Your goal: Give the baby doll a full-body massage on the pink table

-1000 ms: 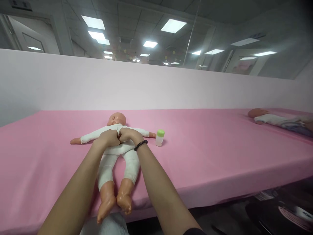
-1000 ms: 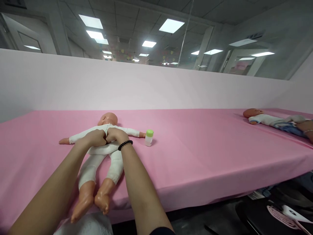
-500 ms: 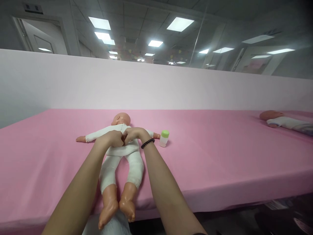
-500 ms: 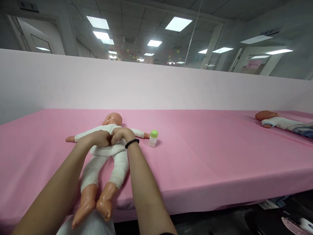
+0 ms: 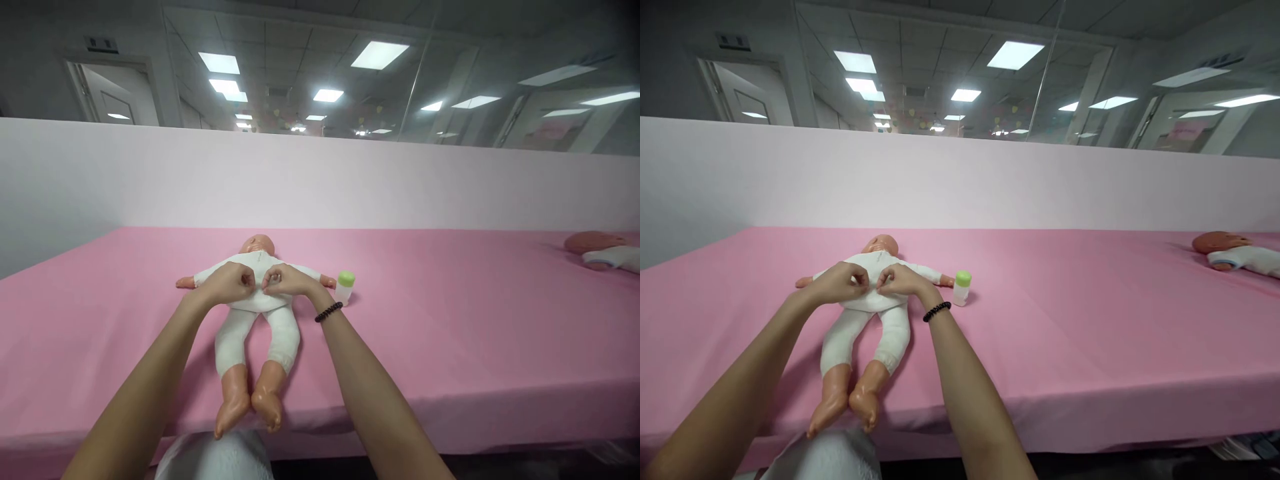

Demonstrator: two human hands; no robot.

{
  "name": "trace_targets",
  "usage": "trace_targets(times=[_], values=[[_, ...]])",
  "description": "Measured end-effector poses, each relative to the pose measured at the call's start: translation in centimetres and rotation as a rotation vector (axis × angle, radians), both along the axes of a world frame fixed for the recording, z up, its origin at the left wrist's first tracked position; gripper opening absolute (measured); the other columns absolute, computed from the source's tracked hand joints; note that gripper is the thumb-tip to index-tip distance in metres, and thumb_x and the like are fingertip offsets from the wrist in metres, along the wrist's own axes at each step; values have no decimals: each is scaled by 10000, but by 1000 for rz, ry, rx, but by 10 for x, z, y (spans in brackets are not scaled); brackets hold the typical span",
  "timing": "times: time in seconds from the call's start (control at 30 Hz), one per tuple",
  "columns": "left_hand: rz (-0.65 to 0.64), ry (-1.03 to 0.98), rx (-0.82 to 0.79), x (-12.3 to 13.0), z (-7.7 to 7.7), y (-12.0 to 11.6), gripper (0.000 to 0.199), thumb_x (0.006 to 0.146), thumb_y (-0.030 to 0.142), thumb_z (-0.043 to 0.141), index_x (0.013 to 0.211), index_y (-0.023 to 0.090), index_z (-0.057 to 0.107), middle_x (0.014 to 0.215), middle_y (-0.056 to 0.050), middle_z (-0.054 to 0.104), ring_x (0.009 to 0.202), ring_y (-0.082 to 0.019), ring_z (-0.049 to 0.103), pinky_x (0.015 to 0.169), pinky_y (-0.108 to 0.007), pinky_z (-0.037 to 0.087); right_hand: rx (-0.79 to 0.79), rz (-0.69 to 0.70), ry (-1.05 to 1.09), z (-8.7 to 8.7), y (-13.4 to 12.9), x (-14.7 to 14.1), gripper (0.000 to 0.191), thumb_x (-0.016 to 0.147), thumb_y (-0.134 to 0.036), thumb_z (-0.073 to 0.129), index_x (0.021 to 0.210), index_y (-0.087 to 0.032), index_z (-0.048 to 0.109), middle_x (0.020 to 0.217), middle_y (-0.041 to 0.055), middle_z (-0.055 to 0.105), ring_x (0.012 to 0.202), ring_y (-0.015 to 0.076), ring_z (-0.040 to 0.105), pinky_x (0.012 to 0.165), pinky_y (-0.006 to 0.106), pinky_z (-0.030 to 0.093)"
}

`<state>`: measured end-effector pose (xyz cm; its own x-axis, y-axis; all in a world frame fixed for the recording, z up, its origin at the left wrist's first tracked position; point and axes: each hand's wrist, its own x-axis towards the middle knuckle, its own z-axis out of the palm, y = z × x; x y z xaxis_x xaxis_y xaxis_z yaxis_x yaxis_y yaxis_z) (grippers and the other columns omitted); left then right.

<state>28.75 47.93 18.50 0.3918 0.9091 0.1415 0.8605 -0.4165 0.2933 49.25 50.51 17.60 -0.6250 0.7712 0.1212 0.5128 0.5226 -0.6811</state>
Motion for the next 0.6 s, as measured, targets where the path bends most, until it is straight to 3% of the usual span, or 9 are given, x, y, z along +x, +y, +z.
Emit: trace_targets(times=[0.13, 0.23, 0.33, 0.47, 0.6], values=[[30, 36, -7, 1, -3, -8, 159, 787, 213, 593, 780, 251, 747, 785, 11, 733, 696, -171, 635, 586, -286, 398, 26, -32, -94, -5, -4, -5, 115, 753, -131, 620, 797, -178, 715, 849, 5, 716, 773, 130, 592, 687, 235, 430], [49, 134, 58, 9, -10, -10, 173, 809, 189, 579, 769, 236, 740, 751, -8, 719, 684, -179, 625, 596, -303, 381, 117, -72, -154, -11, -6, -12, 116, 762, -94, 568, 708, -157, 649, 691, 1, 640, 636, 112, 490, 596, 262, 359], [40, 191, 170, 11, -15, -14, 198, 841, 199, 533, 769, 217, 716, 772, -39, 705, 716, -204, 624, 620, -327, 391, 167, -49, -107, -12, -6, -14, 117, 754, -94, 563, 663, -161, 595, 639, -16, 581, 620, 103, 446, 589, 260, 344], [-42, 187, 313, 10, -15, -20, 169, 847, 223, 530, 796, 217, 691, 859, -58, 703, 867, -243, 637, 677, -344, 415, 66, 37, 4, -8, -6, -11, 48, 708, -130, 634, 722, -171, 615, 697, -38, 609, 659, 101, 512, 608, 227, 397], [-58, 174, 258, 10, -18, -22, 130, 823, 220, 554, 783, 219, 677, 828, -41, 702, 817, -236, 629, 659, -345, 399, 20, 37, -62, -9, -5, -10, 64, 693, -120, 663, 730, -166, 637, 697, -31, 624, 673, 108, 534, 620, 223, 412]])
